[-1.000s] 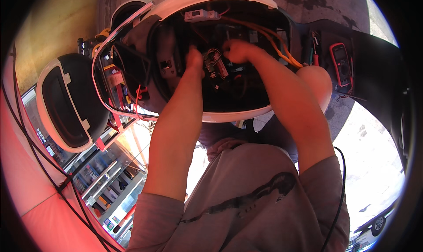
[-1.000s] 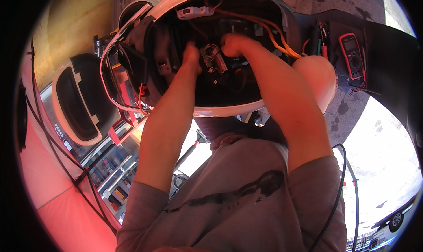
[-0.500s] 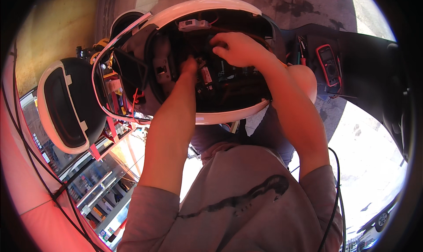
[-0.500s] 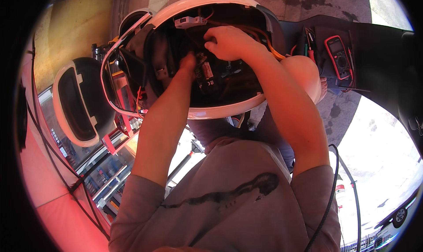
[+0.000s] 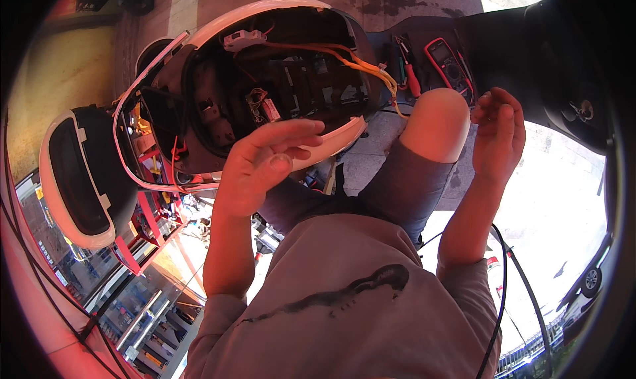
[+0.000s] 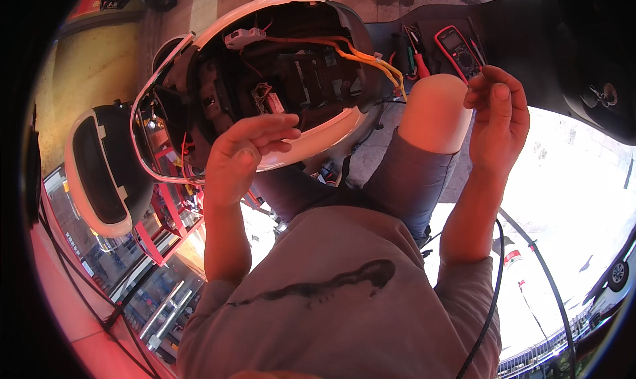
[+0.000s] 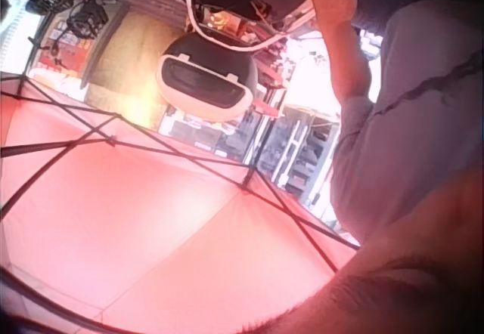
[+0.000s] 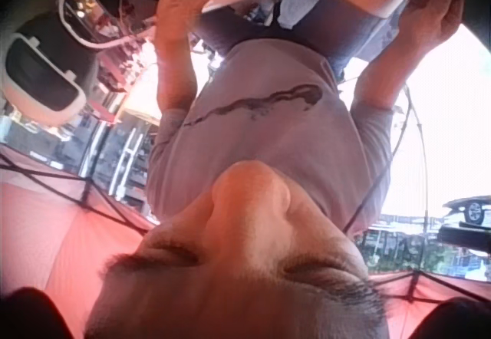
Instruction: The person works on the internal electronics of a white electric scooter with the seat compartment open. They use a multimeter to test connections and a screwdriver to adjust components within the wiring harness.
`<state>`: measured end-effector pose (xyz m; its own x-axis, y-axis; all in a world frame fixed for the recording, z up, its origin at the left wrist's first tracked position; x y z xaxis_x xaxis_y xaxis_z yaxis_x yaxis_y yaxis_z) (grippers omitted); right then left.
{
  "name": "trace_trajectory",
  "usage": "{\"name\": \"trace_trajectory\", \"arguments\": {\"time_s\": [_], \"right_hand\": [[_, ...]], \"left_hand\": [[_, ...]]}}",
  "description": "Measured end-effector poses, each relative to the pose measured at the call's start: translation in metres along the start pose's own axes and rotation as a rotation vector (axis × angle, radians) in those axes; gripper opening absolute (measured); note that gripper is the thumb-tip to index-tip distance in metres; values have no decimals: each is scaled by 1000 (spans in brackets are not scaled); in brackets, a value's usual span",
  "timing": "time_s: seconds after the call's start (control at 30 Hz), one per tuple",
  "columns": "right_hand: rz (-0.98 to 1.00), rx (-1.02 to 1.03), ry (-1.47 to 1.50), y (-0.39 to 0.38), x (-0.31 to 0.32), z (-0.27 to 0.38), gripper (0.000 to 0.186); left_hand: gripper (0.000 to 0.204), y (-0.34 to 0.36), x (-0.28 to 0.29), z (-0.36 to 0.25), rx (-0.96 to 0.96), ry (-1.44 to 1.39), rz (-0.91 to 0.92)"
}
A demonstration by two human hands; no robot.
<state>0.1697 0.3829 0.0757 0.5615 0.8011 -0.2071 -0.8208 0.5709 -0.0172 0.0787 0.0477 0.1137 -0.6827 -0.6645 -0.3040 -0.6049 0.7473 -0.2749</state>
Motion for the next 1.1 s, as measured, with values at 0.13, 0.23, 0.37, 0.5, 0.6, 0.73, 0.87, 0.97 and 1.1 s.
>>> {"name": "trace_trajectory", "arguments": {"time_s": [0.13,0.23,0.37,0.5,0.6,0.73,0.87,0.97,1.1], "right_hand": [[394,-201,-58,-38,-19,-17,25],[667,-552,-185,-54,-30,-84,22],[546,-1079,-292,-86,-18,-234,27],[638,-1023,-818,-141,14,-363,28],[1199,-485,-1427,-170,25,-410,30],[1341,-388,-1434,-169,12,-427,31],[1043,-312,-1311,-138,-10,-392,31],[608,-591,-1014,-131,-4,-350,33],[492,-475,-1067,-145,3,-316,30]], "left_hand": [[38,-41,-29,57,228,124,290],[34,-48,-17,124,527,302,106],[31,-53,0,175,603,489,18],[29,-56,11,185,591,470,-110],[29,-64,17,183,509,298,-246],[27,-80,23,194,435,360,-302],[32,-101,19,224,432,251,-304],[36,-109,23,244,430,204,-227],[34,-96,39,271,313,259,-160]]}}
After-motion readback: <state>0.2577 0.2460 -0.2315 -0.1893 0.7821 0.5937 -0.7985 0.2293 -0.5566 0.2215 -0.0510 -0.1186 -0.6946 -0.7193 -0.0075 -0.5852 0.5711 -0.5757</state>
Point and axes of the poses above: each hand's wrist, its own y-axis towards the middle knuckle, its own x-axis out of the back of the hand, z = x × y, the point moved 3 cm from there along y, towards the middle knuckle, and after that the axes turned 7 degrees about z, right-handed, at the moved point
